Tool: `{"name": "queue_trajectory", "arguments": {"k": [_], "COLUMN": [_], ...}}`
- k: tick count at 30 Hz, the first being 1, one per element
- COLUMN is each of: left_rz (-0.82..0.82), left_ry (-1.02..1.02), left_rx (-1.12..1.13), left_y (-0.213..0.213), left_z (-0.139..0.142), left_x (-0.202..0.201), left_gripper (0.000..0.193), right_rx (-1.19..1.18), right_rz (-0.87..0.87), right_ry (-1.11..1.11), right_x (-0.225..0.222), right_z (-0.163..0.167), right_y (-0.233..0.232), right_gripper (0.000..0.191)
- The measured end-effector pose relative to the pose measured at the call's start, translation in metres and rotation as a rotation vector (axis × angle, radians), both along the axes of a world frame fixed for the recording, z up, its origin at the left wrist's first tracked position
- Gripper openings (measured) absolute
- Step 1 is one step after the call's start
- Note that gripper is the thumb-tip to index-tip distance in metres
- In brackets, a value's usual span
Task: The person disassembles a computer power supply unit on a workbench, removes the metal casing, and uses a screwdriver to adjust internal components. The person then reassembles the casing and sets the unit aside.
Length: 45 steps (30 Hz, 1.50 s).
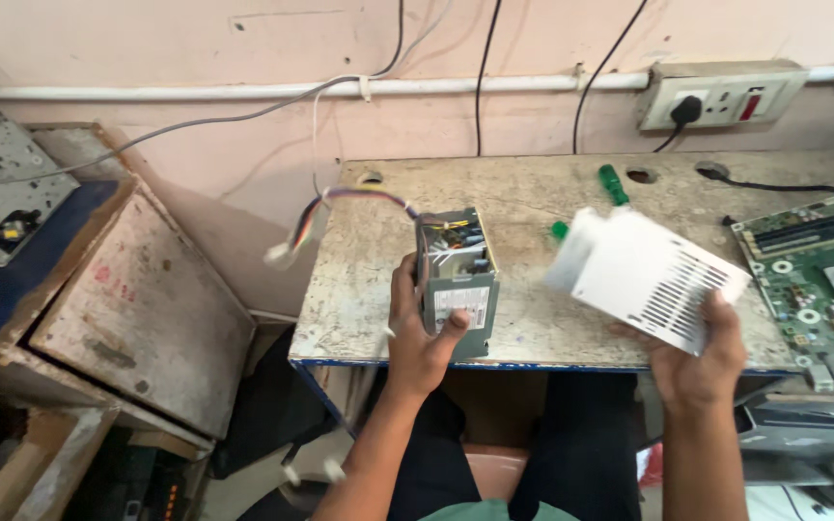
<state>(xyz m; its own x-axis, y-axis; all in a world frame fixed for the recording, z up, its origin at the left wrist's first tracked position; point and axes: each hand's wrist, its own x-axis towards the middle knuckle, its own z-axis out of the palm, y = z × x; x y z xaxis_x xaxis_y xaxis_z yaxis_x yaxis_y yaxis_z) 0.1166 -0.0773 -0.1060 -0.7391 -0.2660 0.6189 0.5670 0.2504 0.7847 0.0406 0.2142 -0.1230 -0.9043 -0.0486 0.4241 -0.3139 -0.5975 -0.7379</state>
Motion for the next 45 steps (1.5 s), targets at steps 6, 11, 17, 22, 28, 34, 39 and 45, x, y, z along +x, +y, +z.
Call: {"name": "queue_trajectory", "arguments": {"k": [6, 11, 17, 22, 28, 34, 39, 45], "left_rz": [-0.039, -0.185, -0.215, -0.243, -0.299, -0.232, -0.28, -0.279], "left_ry": [-0.027, 0.002, 0.033, 0.106, 0.167, 0.184, 0.191, 0.185], "left_rx": [-0.065, 0.046, 0.059, 0.18, 0.191, 0.224, 0.215, 0.159], "left_y": [-0.002, -0.002, -0.006, -0.014, -0.034, -0.045, -0.047, -0.046], "left_z": [0.005, 0.004, 0.002, 0.008, 0.022, 0.022, 0.012, 0.007], "left_x": [0.001, 0.006, 0.003, -0.003, -0.016, -0.036, -0.039, -0.031], "left_gripper": [0.1, 0.114, 0.111, 0.11, 0.092, 0.069, 0.069, 0.073], "right_rx": [-0.03, -0.012, 0.079, 0.117, 0.248, 0.386, 0.084, -0.028], "right_rz": [0.149, 0.185, 0.148, 0.095, 0.099, -0.087, -0.096, -0.112], "right_ry": [-0.084, -0.063, -0.058, -0.066, 0.014, 0.203, 0.06, 0.23], "right_x": [-0.01, -0.011, -0.01, -0.007, -0.002, 0.0, -0.005, -0.015], "right_z": [0.0, -0.007, -0.007, -0.004, 0.006, -0.003, -0.01, 0.053], "right_y": [0.006, 0.013, 0.01, 0.004, -0.001, -0.005, -0.001, -0.003], "right_gripper": [0.052, 0.054, 0.057, 0.062, 0.086, 0.094, 0.075, 0.068]}}
